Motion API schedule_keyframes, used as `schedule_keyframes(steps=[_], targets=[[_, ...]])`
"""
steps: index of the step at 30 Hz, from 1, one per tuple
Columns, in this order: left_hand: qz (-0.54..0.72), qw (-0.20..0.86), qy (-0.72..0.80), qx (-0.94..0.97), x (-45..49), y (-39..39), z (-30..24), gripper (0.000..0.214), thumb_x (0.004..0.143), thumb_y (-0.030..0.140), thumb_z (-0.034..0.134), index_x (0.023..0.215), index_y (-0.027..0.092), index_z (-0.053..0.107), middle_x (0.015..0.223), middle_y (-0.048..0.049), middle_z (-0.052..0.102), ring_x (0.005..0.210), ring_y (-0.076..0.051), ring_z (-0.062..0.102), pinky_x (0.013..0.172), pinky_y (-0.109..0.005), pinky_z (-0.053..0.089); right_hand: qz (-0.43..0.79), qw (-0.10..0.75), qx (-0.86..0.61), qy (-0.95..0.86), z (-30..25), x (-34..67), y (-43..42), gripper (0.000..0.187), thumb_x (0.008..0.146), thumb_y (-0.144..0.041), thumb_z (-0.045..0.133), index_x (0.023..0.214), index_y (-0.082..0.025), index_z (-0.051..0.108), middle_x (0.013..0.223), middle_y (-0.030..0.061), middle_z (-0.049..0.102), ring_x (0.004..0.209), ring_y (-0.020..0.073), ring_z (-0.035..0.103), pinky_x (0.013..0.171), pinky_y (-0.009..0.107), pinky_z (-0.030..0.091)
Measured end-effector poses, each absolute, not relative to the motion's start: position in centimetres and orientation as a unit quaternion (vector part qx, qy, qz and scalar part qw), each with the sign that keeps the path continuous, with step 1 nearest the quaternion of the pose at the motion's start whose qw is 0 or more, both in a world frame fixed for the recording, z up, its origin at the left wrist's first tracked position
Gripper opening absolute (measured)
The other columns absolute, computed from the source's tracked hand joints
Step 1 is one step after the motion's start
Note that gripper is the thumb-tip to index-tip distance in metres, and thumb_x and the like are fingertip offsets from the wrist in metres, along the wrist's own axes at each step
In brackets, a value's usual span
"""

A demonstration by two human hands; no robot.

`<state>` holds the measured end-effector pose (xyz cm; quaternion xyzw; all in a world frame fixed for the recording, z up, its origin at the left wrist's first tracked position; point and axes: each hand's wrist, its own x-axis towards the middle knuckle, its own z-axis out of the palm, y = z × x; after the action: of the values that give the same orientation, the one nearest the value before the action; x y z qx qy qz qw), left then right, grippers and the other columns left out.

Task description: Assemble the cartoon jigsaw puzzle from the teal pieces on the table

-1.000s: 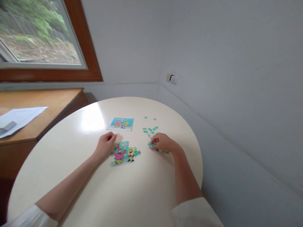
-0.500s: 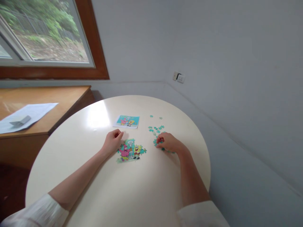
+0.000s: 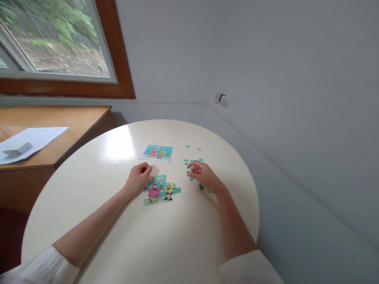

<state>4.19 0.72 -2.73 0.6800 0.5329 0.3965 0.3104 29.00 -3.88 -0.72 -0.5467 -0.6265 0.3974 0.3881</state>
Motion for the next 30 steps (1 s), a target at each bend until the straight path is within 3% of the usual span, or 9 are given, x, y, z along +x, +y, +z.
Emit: schedule_keyframes(steps=[12, 17, 23, 30], targets=[[0.393, 0.311, 0.532, 0.683, 4.3, 0.7, -2.8, 0.028, 0.075, 0.033, 0.043, 0.052, 0.018, 0.035, 0.048, 0.0056, 0.033, 0.049, -0.008, 0.032, 0.049, -0.022, 0.025, 0.452, 0.47, -0.535, -0.537, -0.9, 27.1, -3.7, 0.025, 0.062, -0.037, 0.066, 0.072, -0.017, 0.055, 0.059, 0.0003, 0.063, 0.056, 0.013, 0.06, 0.053, 0.023, 0.041], [0.377, 0.276, 0.521, 0.714, 4.3, 0.3, -2.5, 0.026, 0.076, 0.031, 0.041, 0.054, 0.018, 0.038, 0.049, 0.0047, 0.038, 0.05, -0.009, 0.037, 0.051, -0.022, 0.029, 0.461, 0.452, -0.53, -0.551, -0.7, 26.5, -3.8, 0.031, 0.06, -0.035, 0.068, 0.084, -0.016, 0.062, 0.062, 0.0016, 0.065, 0.058, 0.0122, 0.059, 0.06, 0.026, 0.044], [0.292, 0.162, 0.438, 0.835, 5.0, -1.8, -1.0, 0.014, 0.078, 0.026, 0.042, 0.066, 0.019, 0.045, 0.07, -0.0012, 0.051, 0.065, -0.014, 0.046, 0.061, -0.026, 0.035, 0.479, 0.418, -0.52, -0.571, -1.6, 25.5, -3.5, 0.027, 0.054, -0.035, 0.071, 0.071, -0.014, 0.065, 0.065, 0.0025, 0.065, 0.06, 0.0132, 0.059, 0.062, 0.028, 0.047], [0.183, 0.16, 0.401, 0.883, 5.6, -2.4, -0.9, 0.021, 0.077, 0.038, 0.049, 0.069, 0.019, 0.048, 0.071, -0.002, 0.051, 0.066, -0.015, 0.047, 0.06, -0.026, 0.035, 0.43, 0.357, -0.53, -0.638, -1.3, 25.4, -3.9, 0.02, 0.06, -0.032, 0.067, 0.071, -0.015, 0.066, 0.067, 0.0031, 0.066, 0.063, 0.0142, 0.06, 0.062, 0.027, 0.047]])
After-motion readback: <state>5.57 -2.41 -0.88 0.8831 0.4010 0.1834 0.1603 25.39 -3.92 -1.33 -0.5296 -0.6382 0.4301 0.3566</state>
